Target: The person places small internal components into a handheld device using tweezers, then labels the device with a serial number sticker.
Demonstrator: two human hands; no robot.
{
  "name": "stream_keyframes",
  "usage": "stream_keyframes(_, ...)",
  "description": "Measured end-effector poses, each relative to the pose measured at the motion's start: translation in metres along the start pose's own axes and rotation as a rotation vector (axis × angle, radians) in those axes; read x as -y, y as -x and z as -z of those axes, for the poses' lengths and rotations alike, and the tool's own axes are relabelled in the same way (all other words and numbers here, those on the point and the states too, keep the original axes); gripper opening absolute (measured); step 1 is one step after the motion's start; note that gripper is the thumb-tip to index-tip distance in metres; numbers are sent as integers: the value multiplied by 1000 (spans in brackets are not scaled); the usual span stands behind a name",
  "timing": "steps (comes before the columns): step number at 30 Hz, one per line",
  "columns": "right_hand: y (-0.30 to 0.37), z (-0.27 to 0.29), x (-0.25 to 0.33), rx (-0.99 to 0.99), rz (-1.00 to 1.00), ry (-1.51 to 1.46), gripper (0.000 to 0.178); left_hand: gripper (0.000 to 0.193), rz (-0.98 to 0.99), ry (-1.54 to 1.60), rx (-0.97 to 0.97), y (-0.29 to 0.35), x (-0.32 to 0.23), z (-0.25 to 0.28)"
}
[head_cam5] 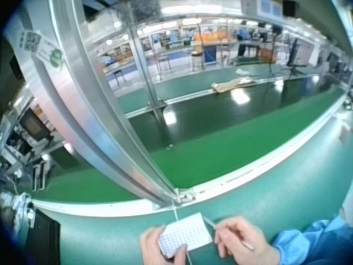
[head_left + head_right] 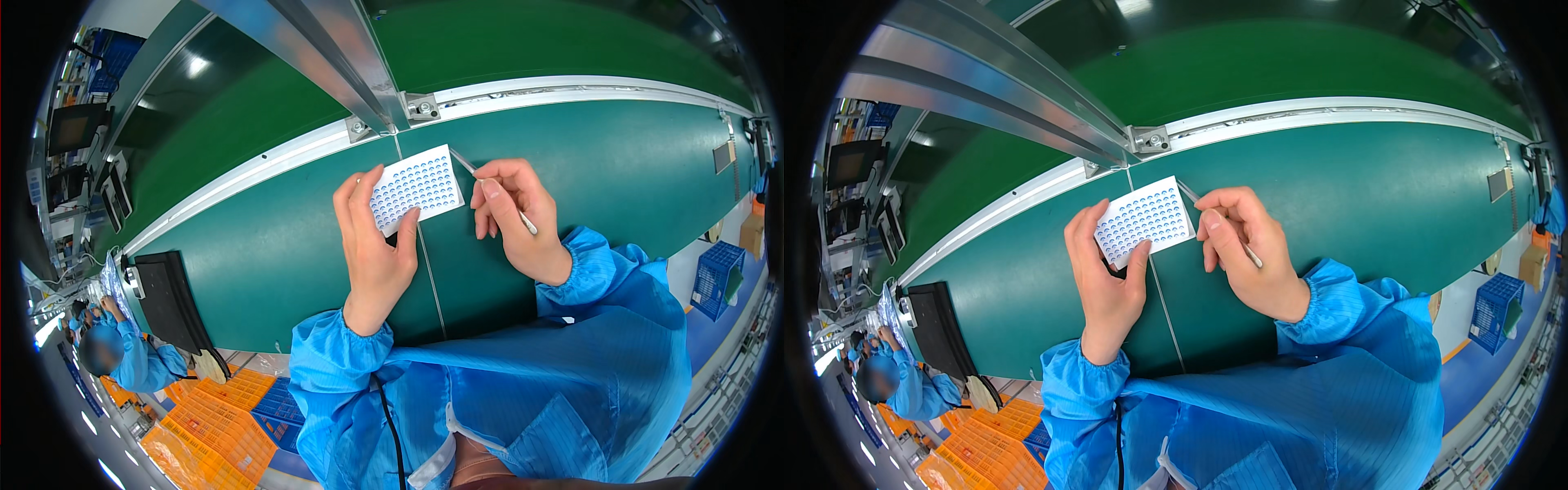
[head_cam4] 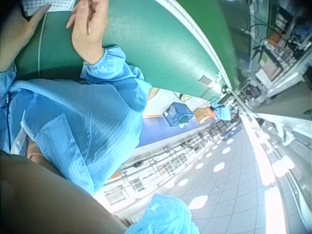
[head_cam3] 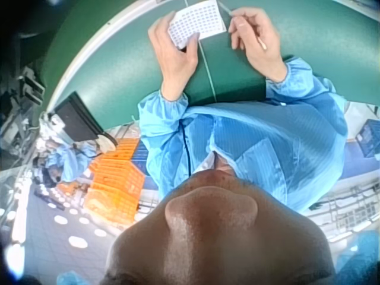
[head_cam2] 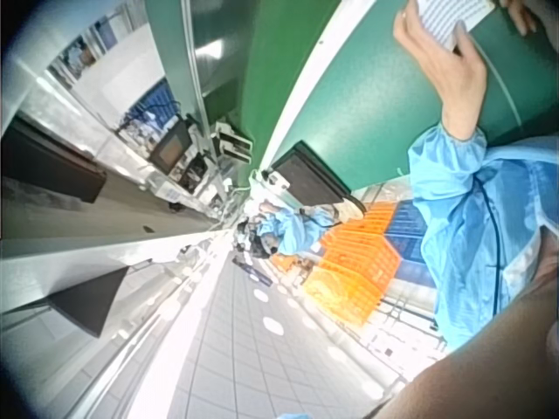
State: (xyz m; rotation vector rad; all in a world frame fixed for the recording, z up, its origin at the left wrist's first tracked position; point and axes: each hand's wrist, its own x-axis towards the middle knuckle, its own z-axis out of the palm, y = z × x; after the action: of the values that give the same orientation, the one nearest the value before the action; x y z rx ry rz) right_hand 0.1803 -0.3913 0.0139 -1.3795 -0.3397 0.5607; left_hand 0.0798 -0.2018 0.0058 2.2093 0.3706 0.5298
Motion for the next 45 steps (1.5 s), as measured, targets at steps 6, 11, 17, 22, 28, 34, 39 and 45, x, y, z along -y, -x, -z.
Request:
stream_keyframes(6,0,1,0,15,3,10,20,72,7,3,1,0,0,0)
stream_keyframes(11,-1,1,2,19,-4,38,20,73,10,8,-2,0,1,-1)
stream_keyframes(17,0,1,-1,14,42,69,19,73,2,-3,0,1,1,-1)
stream_keyframes(22,2,0,-4,10,63,47,19,71,29,19,15,2,-2,1)
stream_keyframes(28,-2,1,-9,-108,103,-73,18,68,-35,-98,28,-4,1,-1)
stream_keyframes(34,-25,14,2,-193,274,45,23,63,-56,130,22,2,-13,3)
stream_keyframes(39,-40,11,-11,-210,390,153,19,52,-120,266,170,0,7,15)
stream_keyframes(45,-44,2,-11,-305,318,70,18,47,-47,549,216,4,16,25)
